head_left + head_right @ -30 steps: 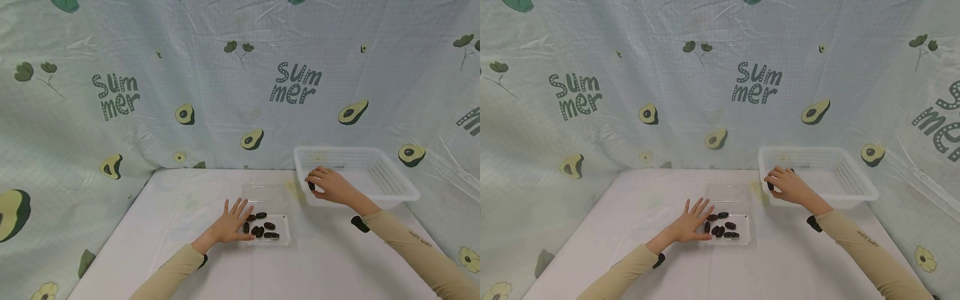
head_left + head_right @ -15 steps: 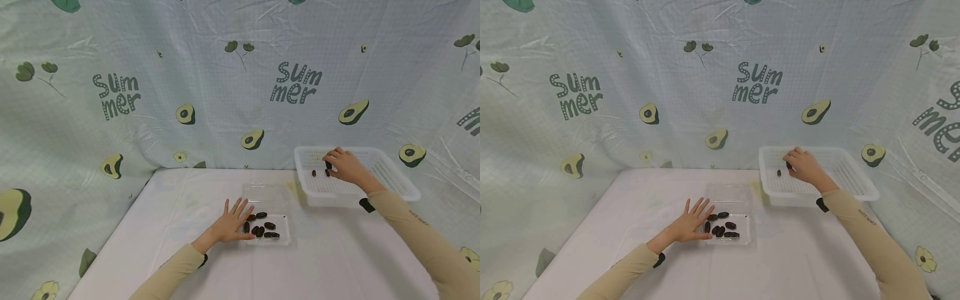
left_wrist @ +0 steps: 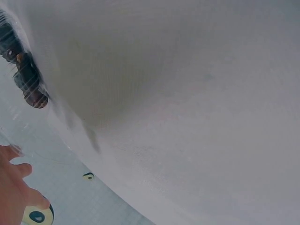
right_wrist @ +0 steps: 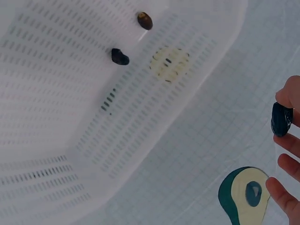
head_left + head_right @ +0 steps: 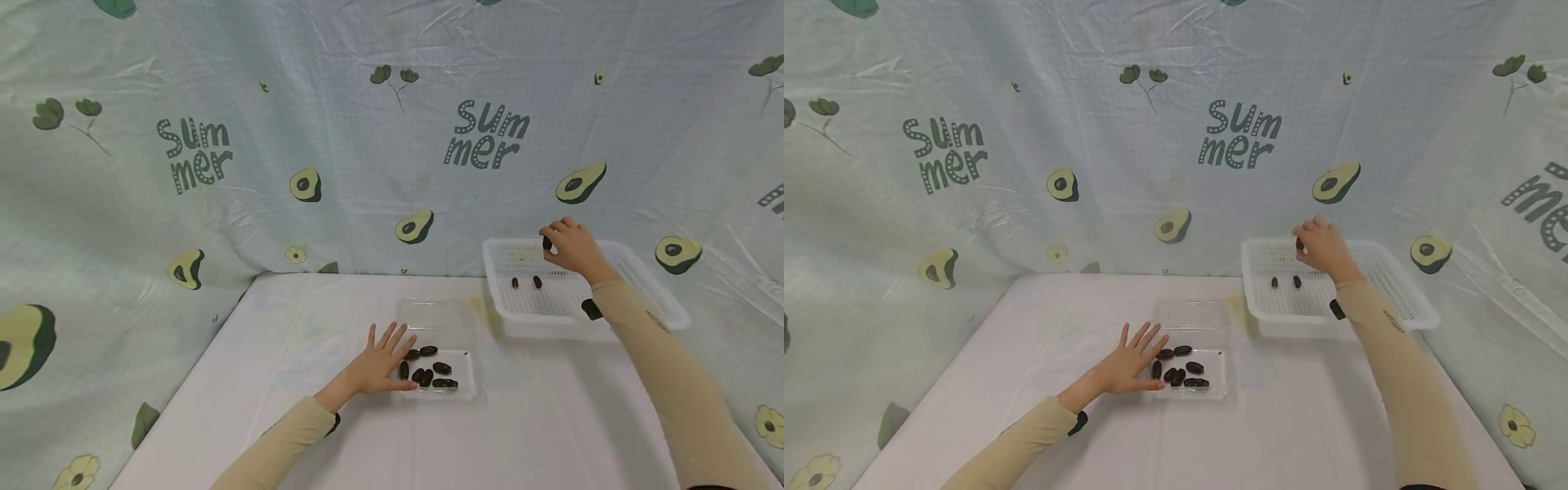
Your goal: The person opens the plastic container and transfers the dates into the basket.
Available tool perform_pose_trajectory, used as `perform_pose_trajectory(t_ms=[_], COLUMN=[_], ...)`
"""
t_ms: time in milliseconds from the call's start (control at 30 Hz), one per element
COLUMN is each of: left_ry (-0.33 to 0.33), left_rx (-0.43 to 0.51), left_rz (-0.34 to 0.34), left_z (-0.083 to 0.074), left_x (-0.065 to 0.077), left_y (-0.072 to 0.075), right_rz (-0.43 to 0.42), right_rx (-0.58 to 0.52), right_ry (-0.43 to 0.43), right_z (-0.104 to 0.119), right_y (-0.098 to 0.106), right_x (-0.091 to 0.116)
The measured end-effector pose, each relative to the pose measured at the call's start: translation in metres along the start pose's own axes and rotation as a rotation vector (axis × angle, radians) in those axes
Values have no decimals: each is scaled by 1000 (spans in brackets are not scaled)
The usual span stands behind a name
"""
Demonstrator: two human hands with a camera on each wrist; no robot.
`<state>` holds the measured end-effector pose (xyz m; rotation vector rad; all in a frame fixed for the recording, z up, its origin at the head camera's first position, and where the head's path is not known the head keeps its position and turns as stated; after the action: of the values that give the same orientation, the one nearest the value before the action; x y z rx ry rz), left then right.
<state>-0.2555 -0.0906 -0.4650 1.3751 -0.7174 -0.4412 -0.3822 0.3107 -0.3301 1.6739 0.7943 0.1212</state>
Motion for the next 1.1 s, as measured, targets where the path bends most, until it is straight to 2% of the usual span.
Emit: perform_pose_trajectory(t_ms=[333,700,867,1100], left_ry=[-18,-3,-5,-6], left_rx=[43,20,6,6], left_rz=[20,21,19,21], left_z=[-1,0,0,-1], left_x=[1,1,3,4], left_y=[2,0,0,3], right_rz=[66,195,261,249], right_rx=[-17,-24,-41,-36], right_ry=[-125,-234,-248,-241], right_z=[-7,-11,-8,-8], right_y=[-4,-12,-13,-13], right_x=[-6,-7,-5,0])
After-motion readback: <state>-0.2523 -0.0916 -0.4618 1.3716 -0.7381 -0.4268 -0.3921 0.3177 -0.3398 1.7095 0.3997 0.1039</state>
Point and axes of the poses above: each hand's wrist, its own x-axis away from the middle knuckle, its own y-axis out of the back of the hand, z = x × y, the point moved 1 cm from there along -x, towards the middle knuckle, and after that the axes turned 15 degrees about z, right-handed, at the moved point
